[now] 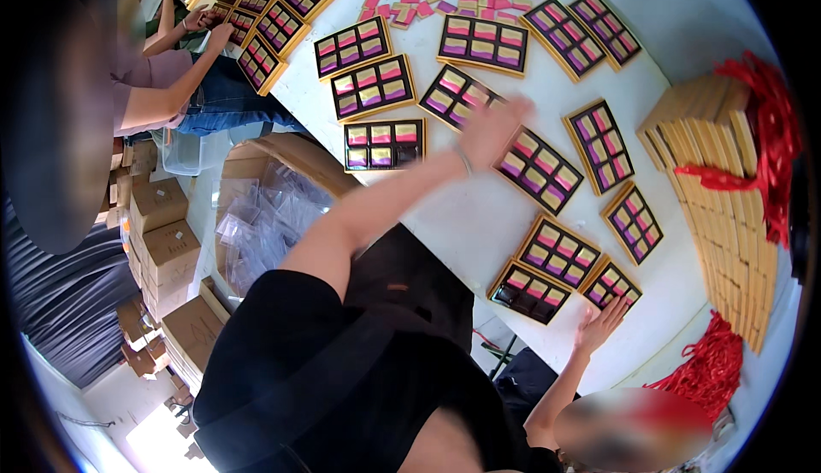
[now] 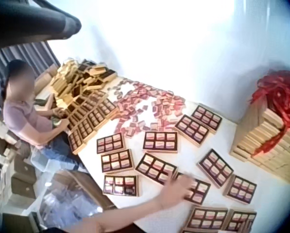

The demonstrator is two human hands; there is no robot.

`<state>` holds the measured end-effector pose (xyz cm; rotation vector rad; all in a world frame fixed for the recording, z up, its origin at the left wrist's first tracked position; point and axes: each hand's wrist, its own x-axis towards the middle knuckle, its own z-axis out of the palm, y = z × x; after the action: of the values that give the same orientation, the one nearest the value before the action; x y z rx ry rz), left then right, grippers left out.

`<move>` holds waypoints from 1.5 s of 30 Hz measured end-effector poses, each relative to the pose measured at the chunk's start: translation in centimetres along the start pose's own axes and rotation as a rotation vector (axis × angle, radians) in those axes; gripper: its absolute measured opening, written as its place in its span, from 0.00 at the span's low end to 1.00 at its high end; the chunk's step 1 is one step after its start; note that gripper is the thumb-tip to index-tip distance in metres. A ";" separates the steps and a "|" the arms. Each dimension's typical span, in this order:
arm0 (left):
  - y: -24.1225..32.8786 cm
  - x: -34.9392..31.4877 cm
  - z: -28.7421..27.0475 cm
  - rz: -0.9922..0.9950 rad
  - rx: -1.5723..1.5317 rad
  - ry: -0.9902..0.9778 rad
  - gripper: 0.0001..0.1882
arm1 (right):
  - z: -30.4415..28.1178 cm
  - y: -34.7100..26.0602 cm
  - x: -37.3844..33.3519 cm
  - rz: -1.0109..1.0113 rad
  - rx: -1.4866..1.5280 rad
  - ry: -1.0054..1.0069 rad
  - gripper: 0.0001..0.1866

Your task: The person places small rectangular makeup pans into gold-trimmed black trays on a white table. They arrange the pans in rows and columns, then place clear plastic sheets over the filled trays. Another person works alongside at the same table.

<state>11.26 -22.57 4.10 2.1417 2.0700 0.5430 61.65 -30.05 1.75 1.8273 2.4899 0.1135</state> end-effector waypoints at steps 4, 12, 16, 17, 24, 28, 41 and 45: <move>-22.1 7.1 -3.2 -0.472 0.015 0.352 0.11 | -2.3 -0.8 3.2 0.205 0.056 0.075 0.45; -32.6 17.4 -4.3 -0.649 0.189 0.052 0.27 | -9.1 -32.9 36.7 -0.390 0.754 0.236 0.28; -33.2 18.6 -3.8 -0.443 0.178 -0.047 0.22 | -4.6 -47.3 50.3 -0.723 0.646 0.213 0.30; -33.4 18.4 -3.5 -0.338 0.228 0.006 0.20 | -2.9 -49.7 53.0 -0.736 0.553 0.282 0.30; -34.3 16.8 -3.7 -0.125 0.469 -0.160 0.16 | -0.6 -54.1 53.9 -0.915 0.120 0.379 0.13; -33.5 16.3 -5.7 -0.285 0.081 0.047 0.17 | -2.1 -54.3 54.0 -0.999 0.156 0.516 0.08; -17.0 6.1 -12.2 -0.651 -1.623 -0.047 0.18 | -11.7 -40.5 38.6 -0.109 1.905 -0.676 0.18; -6.6 -0.1 -9.5 -0.631 -1.653 -0.224 0.14 | -12.7 -29.1 27.4 -0.154 1.658 -0.593 0.16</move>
<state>1.85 -23.80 10.81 0.5247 1.1051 1.1763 24.70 -12.93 11.82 1.2631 2.0661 -2.5916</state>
